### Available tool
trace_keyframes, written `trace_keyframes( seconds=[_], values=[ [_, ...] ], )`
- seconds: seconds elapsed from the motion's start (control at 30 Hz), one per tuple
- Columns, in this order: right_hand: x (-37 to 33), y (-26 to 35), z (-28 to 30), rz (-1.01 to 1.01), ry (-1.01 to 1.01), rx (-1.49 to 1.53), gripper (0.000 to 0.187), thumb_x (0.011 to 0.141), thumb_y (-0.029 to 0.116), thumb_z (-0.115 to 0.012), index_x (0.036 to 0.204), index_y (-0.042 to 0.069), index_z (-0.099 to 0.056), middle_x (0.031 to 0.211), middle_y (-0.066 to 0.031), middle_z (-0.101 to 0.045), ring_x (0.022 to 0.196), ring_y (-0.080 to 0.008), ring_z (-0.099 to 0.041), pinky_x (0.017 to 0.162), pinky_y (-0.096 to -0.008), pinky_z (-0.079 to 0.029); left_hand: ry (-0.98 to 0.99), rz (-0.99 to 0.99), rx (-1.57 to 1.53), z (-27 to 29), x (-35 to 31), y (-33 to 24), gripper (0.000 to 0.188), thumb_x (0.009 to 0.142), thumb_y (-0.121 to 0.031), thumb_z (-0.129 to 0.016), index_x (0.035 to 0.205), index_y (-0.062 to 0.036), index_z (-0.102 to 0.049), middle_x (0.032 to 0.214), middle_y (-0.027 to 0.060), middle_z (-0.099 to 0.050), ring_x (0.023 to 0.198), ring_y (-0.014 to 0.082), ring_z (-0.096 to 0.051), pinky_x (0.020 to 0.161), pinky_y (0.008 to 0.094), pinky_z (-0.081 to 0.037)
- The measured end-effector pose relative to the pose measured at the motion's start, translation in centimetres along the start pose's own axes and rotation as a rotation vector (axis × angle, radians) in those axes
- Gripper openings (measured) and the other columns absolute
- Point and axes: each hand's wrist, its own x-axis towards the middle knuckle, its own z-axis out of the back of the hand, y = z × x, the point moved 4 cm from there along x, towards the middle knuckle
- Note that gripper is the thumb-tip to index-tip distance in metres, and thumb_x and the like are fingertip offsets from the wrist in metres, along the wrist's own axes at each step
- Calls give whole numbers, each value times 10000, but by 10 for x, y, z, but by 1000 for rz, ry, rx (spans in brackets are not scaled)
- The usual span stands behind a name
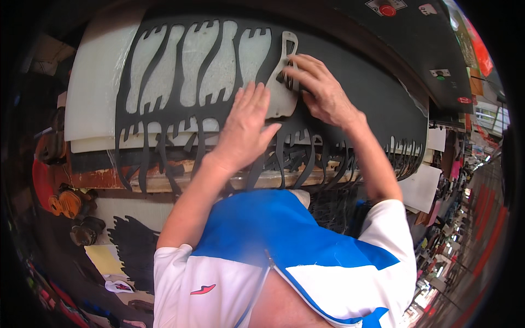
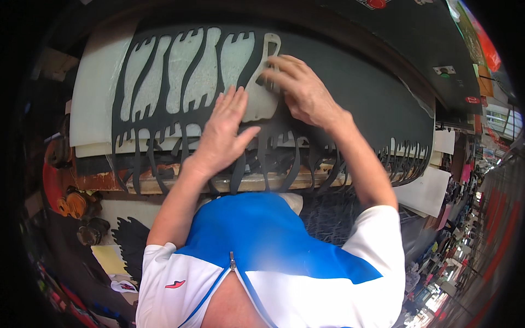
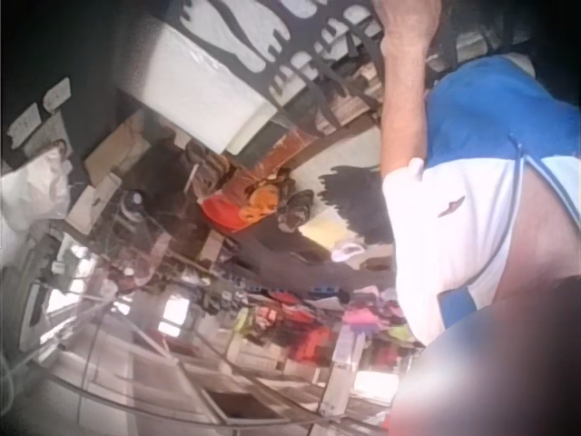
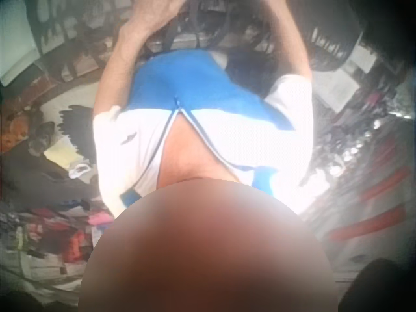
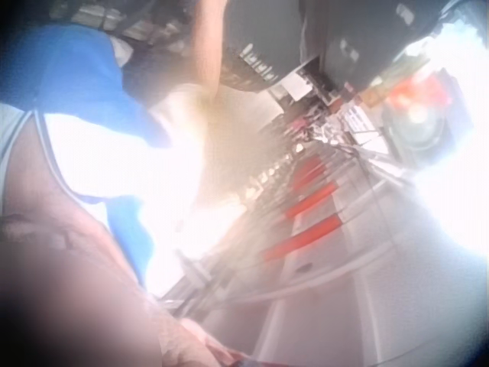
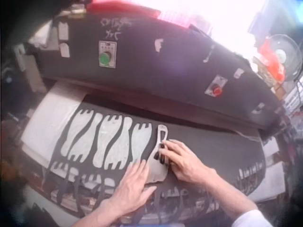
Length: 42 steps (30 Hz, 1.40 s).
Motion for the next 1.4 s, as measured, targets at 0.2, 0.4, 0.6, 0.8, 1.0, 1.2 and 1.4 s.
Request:
trace_keyframes(
  seconds=[0.2,0.4,0.6,0.8,1.0,1.2,1.4],
  values=[
    [-27,-42,-39,-382,-357,304,402,1004,109,-663,1398,31,-692,1415,-197,-686,1383,-334,-606,1207,-449,-415,-209,-124,7,-30,21,15,732,869,-29,-819,1522,86,-509,1501,315,-582,1456,465,-524,1228,565,-403],
    [-19,-51,-42,-295,-306,264,374,1046,83,-598,1406,46,-692,1418,-184,-692,1380,-330,-599,1211,-472,-352,-233,-119,76,-37,35,13,730,872,-100,-829,1503,91,-518,1467,312,-604,1433,459,-538,1214,549,-408],
    [-8,-43,-33,-255,-368,241,351,1013,40,-611,1352,21,-700,1356,-197,-712,1273,-382,-649,1112,-479,-451,-255,-119,73,-30,36,14,692,864,-48,-831,1477,103,-546,1437,324,-623,1408,477,-559,1184,559,-436],
    [-48,-40,14,-375,-462,242,395,979,110,-697,1352,-17,-664,1347,-225,-685,1239,-397,-658,1092,-467,-522,-219,-66,-99,-7,37,-39,594,942,-50,-782,1489,59,-576,1520,239,-606,1434,427,-550,1203,477,-432],
    [-176,-11,78,-484,-739,87,374,920,82,-753,1270,-33,-686,1195,-225,-726,1131,-411,-685,1009,-471,-544,-221,58,-307,-9,-57,-132,246,974,43,-669,1211,22,-731,966,132,-737,821,235,-685,725,340,-551],
    [-244,-8,94,-606,-749,360,360,997,153,-696,1310,-21,-662,1273,-192,-721,1188,-352,-683,1049,-434,-524,-333,-180,97,-87,-98,-171,114,944,20,-707,1049,-4,-745,921,147,-722,829,361,-647,762,432,-533],
    [-423,-137,228,-650,-1587,501,377,1121,351,-470,1306,33,-557,1230,-43,-556,1176,-211,-539,1120,-369,-428,-369,-68,147,-120,-118,-204,54,953,-1,-705,936,-16,-754,879,118,-734,801,337,-643,741,441,-524]
  ],
)
